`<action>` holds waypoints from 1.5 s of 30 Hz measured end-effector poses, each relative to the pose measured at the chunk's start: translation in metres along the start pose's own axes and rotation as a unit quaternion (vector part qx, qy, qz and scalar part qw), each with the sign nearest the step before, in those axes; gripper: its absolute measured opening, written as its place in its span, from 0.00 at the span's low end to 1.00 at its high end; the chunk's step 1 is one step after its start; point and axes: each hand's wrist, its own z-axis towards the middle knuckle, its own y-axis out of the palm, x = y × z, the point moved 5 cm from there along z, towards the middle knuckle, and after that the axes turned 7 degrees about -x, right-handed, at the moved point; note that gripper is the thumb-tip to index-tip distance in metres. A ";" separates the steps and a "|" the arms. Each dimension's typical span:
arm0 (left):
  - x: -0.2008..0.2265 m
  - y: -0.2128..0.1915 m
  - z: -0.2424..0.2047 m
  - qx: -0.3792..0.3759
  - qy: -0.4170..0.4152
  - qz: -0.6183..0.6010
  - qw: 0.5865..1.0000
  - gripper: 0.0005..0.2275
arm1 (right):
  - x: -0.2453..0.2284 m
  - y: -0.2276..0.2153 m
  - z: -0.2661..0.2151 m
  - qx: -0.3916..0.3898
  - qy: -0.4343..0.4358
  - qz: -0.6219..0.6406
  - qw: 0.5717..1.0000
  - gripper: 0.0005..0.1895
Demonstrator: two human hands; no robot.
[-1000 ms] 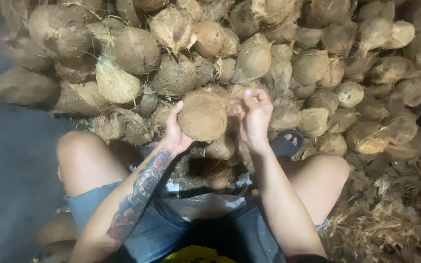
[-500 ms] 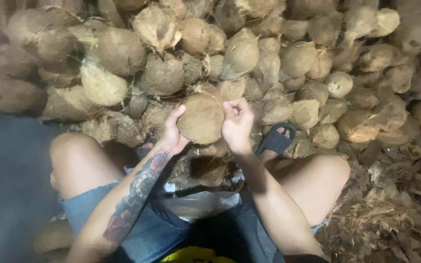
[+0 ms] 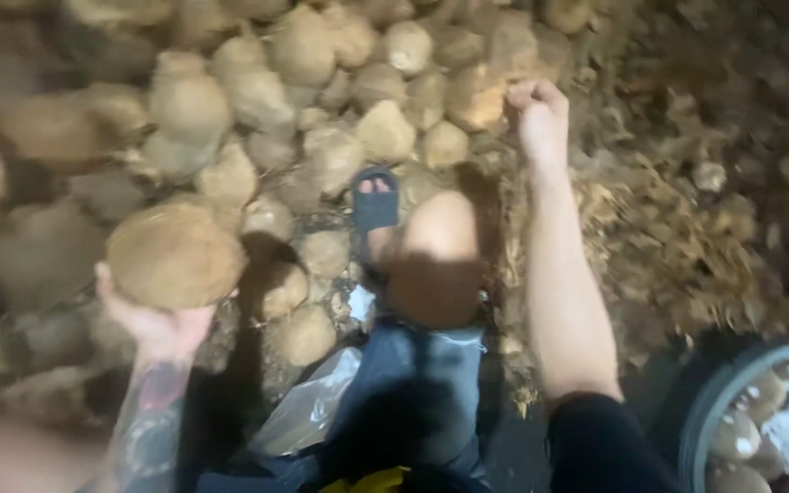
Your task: The person sits on the floor and repeatedly peels the fibrous husk off coconuts by hand. They rotate each coconut and pull away strands of husk, then place the cleaned coconut aside.
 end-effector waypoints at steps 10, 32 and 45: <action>-0.022 -0.013 0.004 0.027 -0.056 0.046 0.997 0.47 | 0.119 -0.159 -0.002 -0.043 0.164 -0.387 0.906 0.11; 0.021 -0.006 -0.017 -0.010 -0.041 -0.014 0.999 0.49 | -0.067 0.296 -0.282 -0.630 -0.280 -0.081 0.720 0.35; 0.054 -0.081 -0.016 0.117 0.091 0.200 0.969 0.36 | -0.033 0.334 -0.292 -0.605 -0.171 -0.189 0.754 0.38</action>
